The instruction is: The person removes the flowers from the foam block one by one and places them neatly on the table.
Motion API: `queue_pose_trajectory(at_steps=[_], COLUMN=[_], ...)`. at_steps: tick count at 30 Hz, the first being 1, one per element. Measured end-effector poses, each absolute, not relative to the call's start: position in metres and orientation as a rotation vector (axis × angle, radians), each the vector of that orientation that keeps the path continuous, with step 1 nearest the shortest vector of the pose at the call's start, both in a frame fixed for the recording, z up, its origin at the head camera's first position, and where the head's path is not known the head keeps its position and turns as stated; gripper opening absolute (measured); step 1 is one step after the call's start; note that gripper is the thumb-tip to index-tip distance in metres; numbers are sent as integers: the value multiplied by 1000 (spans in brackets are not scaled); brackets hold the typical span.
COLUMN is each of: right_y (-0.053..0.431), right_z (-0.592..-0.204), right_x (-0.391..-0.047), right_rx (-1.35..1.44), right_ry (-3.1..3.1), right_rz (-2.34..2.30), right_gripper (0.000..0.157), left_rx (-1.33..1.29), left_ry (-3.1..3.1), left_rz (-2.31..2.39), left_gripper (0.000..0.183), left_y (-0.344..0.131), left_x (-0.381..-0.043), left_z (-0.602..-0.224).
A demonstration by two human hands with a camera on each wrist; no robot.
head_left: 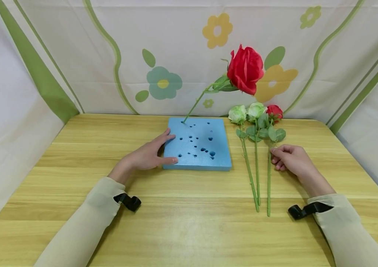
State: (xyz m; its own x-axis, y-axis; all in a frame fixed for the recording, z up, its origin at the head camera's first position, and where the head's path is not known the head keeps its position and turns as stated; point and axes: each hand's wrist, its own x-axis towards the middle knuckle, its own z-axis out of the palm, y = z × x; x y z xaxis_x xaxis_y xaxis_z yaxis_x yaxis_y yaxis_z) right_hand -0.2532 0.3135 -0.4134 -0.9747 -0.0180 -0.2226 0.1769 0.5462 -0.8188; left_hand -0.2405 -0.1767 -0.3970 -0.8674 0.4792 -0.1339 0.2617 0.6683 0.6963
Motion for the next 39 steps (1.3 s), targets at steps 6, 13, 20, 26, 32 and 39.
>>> queue_pose_trajectory(at_steps=[6,13,20,26,32,39], right_y=[313,313,313,311,296,253], right_z=[-413,-412,-408,-400,-382,-361], right_x=[-253,-253,-252,-250,-242,-237], right_rx=[125,118,124,127,-20,-283], right_ry=[2579,2585,2564,2547,2614,2580], right_rz=[-1403,-1406,-1451,-1640,-1728,-1793], right_gripper=[43,42,41,35,25,27], left_rx=[584,583,582,583,585,571], left_ry=[2582,2579,2577,2581,2583,2580], left_rz=[1006,1008,1006,999,991,1008], left_gripper=[94,94,94,94,93,93], left_y=[-177,-177,-176,-175,-174,-175], left_x=[-242,-242,-241,-240,-241,-239], left_z=[-398,-398,-397,-397,-398,-396])
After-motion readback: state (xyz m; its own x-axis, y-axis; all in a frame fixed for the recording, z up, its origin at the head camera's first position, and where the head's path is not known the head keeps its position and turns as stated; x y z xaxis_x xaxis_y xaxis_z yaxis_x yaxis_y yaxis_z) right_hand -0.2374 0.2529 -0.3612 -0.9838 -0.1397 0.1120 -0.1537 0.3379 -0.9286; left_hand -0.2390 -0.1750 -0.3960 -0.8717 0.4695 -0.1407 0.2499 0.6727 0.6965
